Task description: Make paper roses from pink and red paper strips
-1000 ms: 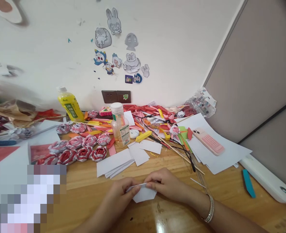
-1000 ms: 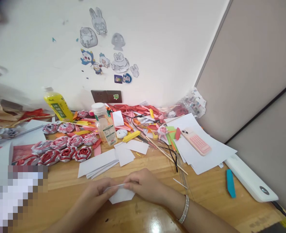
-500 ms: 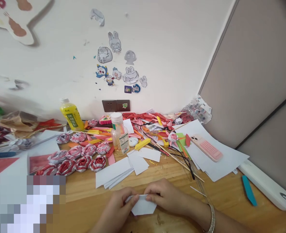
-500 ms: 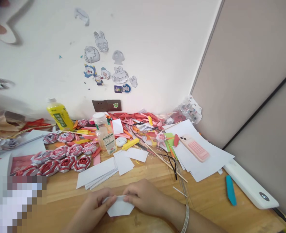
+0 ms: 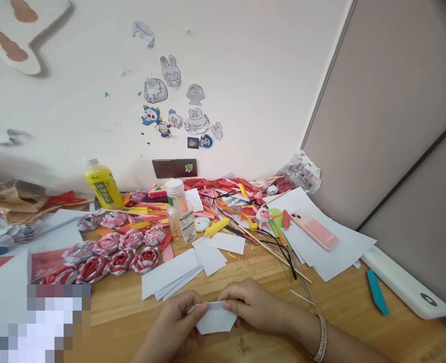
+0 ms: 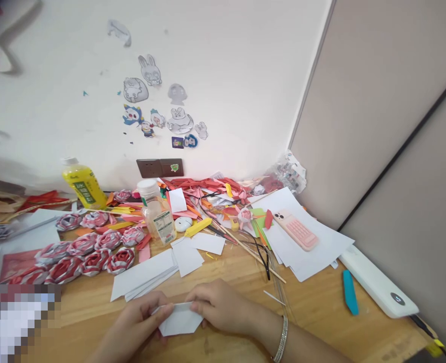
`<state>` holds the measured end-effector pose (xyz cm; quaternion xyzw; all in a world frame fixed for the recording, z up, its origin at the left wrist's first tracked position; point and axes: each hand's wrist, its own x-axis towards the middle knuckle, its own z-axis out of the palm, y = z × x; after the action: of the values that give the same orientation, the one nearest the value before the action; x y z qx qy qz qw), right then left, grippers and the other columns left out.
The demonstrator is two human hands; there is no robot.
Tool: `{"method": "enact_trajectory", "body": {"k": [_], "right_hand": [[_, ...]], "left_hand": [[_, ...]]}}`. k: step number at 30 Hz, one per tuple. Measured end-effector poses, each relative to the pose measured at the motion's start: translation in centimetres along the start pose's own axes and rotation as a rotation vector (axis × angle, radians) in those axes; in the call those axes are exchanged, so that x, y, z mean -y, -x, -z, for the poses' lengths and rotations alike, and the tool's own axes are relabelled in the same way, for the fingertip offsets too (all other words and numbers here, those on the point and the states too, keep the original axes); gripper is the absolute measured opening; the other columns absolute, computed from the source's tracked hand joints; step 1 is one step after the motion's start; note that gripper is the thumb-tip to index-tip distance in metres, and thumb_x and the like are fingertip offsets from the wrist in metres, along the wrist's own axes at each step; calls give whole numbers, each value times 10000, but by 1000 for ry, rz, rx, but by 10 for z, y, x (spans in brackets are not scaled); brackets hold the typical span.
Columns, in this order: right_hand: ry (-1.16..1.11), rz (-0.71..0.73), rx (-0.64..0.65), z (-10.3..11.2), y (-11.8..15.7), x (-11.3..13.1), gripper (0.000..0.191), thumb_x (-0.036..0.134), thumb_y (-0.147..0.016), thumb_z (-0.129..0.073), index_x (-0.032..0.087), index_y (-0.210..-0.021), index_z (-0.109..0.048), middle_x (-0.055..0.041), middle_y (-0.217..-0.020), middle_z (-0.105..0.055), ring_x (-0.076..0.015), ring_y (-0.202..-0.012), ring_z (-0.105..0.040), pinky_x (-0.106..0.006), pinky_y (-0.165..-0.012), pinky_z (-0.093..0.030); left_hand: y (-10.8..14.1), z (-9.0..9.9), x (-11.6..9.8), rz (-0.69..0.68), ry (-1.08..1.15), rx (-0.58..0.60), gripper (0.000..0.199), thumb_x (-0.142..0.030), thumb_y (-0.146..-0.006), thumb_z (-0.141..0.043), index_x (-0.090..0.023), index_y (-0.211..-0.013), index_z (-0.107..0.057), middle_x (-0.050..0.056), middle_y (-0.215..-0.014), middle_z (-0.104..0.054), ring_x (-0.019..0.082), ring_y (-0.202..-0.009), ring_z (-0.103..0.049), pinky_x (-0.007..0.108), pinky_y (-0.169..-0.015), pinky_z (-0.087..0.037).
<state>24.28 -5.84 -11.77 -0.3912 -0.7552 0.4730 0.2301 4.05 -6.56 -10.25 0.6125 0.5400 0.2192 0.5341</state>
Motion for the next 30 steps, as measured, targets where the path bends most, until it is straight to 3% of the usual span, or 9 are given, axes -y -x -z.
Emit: {"method": "enact_trajectory", "body": {"k": [5,10,16,20,26,30], "right_hand": [[72,28,-30,2,0,0,202,252,-861,-514,149,-930,-673,8,-645,-608,-101,-573,-549,-173,-565,-404],[178,46,-52,6,1,3,198,241,-865,-509,158,-912,-683,-15,-737,-656,-117,-652,-572,-184,-614,-410],[158,73,-40,8,0,2,227,275,-888,-483,157,-889,-677,-4,-688,-635,-111,-601,-545,-191,-593,-404],[94,29,-33,7,-1,2,220,273,-876,-494,146,-900,-672,7,-651,-614,-99,-537,-518,-187,-552,-397],[179,40,-72,1,0,1,188,254,-857,-522,154,-883,-678,-24,-801,-676,-131,-706,-578,-198,-628,-395],[216,28,-65,-6,0,2,154,244,-823,-570,171,-893,-686,-11,-812,-686,-129,-709,-578,-195,-620,-376]], "left_hand": [[-2,-2,8,-23,-26,33,610,-810,-595,-453,-200,-563,-472,-53,-391,-479,96,-373,-428,220,-439,-305],[-6,-2,11,22,43,89,632,-831,-562,-456,-200,-600,-467,-62,-410,-483,97,-367,-453,208,-413,-263],[-4,-1,11,-32,-2,45,584,-778,-663,-413,-198,-620,-465,-62,-420,-479,99,-390,-460,211,-438,-260],[-3,0,11,-40,-28,23,537,-727,-708,-410,-199,-633,-477,-67,-415,-458,106,-391,-450,218,-446,-281],[0,0,6,-115,-125,8,437,-607,-745,-444,-186,-673,-538,-27,-566,-536,129,-514,-511,235,-545,-391],[1,-3,7,-128,-211,-13,398,-569,-731,-454,-193,-615,-512,-17,-608,-517,138,-564,-490,235,-539,-384]]}}
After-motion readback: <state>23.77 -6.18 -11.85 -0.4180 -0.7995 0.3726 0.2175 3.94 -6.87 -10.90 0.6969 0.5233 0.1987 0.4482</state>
